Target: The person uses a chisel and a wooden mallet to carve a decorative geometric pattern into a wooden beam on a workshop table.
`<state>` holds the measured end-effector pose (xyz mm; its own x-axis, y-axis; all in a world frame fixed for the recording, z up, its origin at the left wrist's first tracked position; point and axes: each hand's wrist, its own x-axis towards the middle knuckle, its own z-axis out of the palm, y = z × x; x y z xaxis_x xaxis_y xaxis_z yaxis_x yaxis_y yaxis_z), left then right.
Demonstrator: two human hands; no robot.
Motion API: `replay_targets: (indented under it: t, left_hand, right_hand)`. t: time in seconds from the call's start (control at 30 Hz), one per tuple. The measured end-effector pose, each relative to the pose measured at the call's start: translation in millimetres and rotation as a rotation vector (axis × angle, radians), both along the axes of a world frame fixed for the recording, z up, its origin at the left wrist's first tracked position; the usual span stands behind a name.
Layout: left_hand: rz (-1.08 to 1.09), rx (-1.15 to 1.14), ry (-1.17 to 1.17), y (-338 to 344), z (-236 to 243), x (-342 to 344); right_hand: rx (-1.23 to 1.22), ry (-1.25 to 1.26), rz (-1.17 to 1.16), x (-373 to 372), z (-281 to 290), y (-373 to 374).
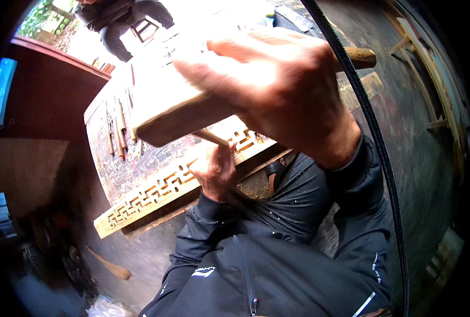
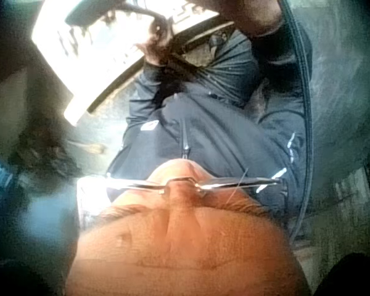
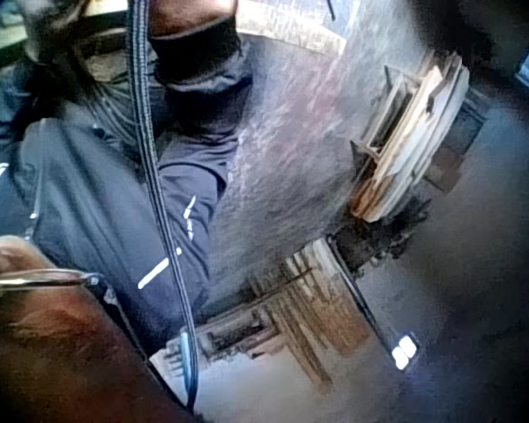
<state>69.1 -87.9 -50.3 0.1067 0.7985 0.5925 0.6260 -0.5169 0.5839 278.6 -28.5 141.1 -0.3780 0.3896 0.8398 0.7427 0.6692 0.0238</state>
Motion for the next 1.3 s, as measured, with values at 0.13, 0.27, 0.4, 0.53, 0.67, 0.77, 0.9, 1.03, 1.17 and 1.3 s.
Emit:
replay_targets:
  t: [0.13, 0.27, 0.4, 0.53, 0.67, 0.77, 0.9, 1.03, 1.17, 1.3]
  left_hand:
    - [0.004, -0.197, -0.533, -8, -7, 3]
    - [-0.041, -0.265, -0.503, -7, -7, 1]
    - [-0.108, -0.174, -0.256, -4, -9, -4]
    - [-0.049, -0.112, -0.183, -5, -7, -1]
    - [-0.012, -0.145, -0.222, -8, -7, 0]
    - [-0.028, -0.223, -0.314, -10, -5, 0]
    - [-0.078, -0.185, -0.300, -5, -9, -1]
    - [-0.077, -0.222, -0.326, -7, -5, 1]
    - [-0.109, -0.142, -0.280, -1, -8, 0]
    - [-0.111, -0.143, -0.249, -2, -6, 0]
  right_hand:
    - [-0.079, 0.129, 0.000, 19, -12, -6]
    - [-0.114, 0.218, 0.045, 22, -32, 1]
    - [-0.135, 0.145, 0.035, 23, -43, 7]
    - [-0.207, 0.129, 0.032, 21, -47, 3]
    - [-0.202, 0.116, 0.011, 26, -52, 5]
    - [-0.208, 0.127, 0.023, 27, -52, 6]
    - [-0.219, 0.131, 0.042, 27, -49, 5]
    - [-0.231, 0.112, 0.067, 24, -47, 5]
    - [-0.235, 0.118, 0.023, 29, -54, 5]
    - [-0.259, 0.198, 0.036, 15, -55, 0]
